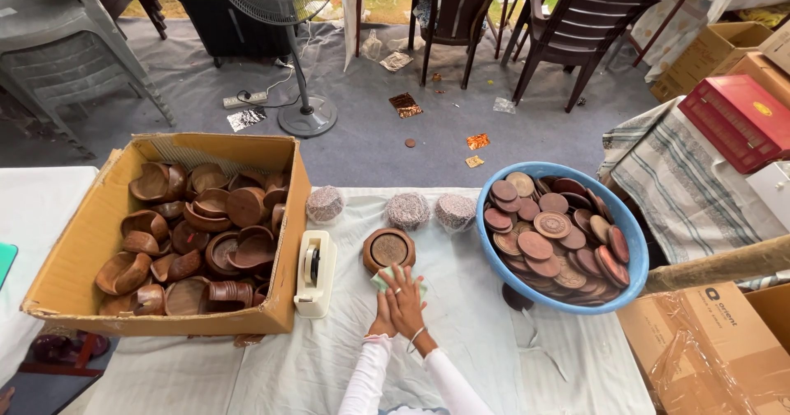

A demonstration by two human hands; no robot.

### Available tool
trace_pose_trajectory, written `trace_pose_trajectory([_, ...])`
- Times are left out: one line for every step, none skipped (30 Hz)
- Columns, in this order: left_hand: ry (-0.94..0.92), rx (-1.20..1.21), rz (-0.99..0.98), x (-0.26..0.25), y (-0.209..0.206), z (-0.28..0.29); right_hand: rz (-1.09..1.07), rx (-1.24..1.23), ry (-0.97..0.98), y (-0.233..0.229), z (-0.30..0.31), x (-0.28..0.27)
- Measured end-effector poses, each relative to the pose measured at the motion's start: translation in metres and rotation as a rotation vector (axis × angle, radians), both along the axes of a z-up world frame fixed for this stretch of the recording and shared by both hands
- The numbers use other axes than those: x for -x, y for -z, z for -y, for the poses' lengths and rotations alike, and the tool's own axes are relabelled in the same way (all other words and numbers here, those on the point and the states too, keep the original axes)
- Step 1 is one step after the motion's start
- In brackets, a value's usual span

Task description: The person uses a small green cloth to polish a round wooden object on a table. They repeatedly rub the surface of the object, turning it over to clean different sides. A box of wooden bowls and a blue basin filled with wooden discs are visible nearby.

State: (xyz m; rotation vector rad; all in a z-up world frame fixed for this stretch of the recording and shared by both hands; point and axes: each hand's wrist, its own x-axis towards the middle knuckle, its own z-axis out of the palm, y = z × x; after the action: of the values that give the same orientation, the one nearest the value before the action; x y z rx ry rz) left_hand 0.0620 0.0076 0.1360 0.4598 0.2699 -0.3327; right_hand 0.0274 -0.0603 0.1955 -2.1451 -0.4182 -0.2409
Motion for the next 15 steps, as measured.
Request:
trace_pose_trajectory([0.0, 0.001, -0.004, 0.005, -0.004, 0.0, -0.004, 0.001, 0.0, 0.003, 0.003, -0.005])
trace_pose_trajectory([0.038, -0.006, -0.036, 0.009, -0.008, -0.001, -0.038, 0.115, 0.069, 0.006, 0.007, -0.01])
trace_pose_trajectory([0.075, -0.012, -0.07, 0.015, -0.013, 0.0, -0.072, 0.231, 0.138, 0.009, 0.011, -0.015])
trace_pose_trajectory([0.075, -0.01, -0.074, 0.019, -0.022, 0.002, -0.076, 0.233, 0.137, 0.02, 0.014, -0.017])
trace_pose_trajectory([0.056, 0.008, -0.015, 0.019, -0.032, 0.004, -0.104, 0.109, 0.184, 0.03, 0.017, -0.023])
trace_pose_trajectory([0.036, 0.026, 0.043, 0.019, -0.043, 0.006, -0.132, -0.015, 0.229, 0.039, 0.021, -0.03])
trace_pose_trajectory([0.04, 0.026, 0.044, 0.02, -0.041, 0.004, -0.132, -0.015, 0.232, 0.049, 0.022, -0.027])
trace_pose_trajectory([0.0, 0.036, -0.052, 0.02, -0.038, 0.003, -0.117, -0.001, 0.224, 0.059, 0.023, -0.025])
trace_pose_trajectory([-0.04, 0.046, -0.146, 0.018, -0.036, 0.001, -0.099, 0.014, 0.216, 0.068, 0.025, -0.025])
trace_pose_trajectory([-0.037, 0.046, -0.143, 0.012, -0.007, 0.001, -0.095, 0.014, 0.219, 0.062, 0.021, -0.02])
trace_pose_trajectory([-0.075, 0.114, -0.112, 0.007, 0.023, 0.0, -0.057, 0.018, 0.145, 0.056, 0.016, -0.014])
trace_pose_trajectory([-0.112, 0.182, -0.082, 0.001, 0.052, -0.001, -0.018, 0.023, 0.071, 0.051, 0.012, -0.009])
trace_pose_trajectory([-0.114, 0.18, -0.081, 0.007, 0.034, -0.004, -0.017, 0.022, 0.069, 0.037, 0.007, -0.002])
trace_pose_trajectory([0.015, 0.125, -0.022, 0.012, 0.015, -0.007, -0.115, 0.111, 0.047, 0.023, 0.002, 0.004])
trace_pose_trajectory([0.142, 0.07, 0.036, 0.018, -0.003, -0.01, -0.214, 0.201, 0.025, 0.01, -0.003, 0.012])
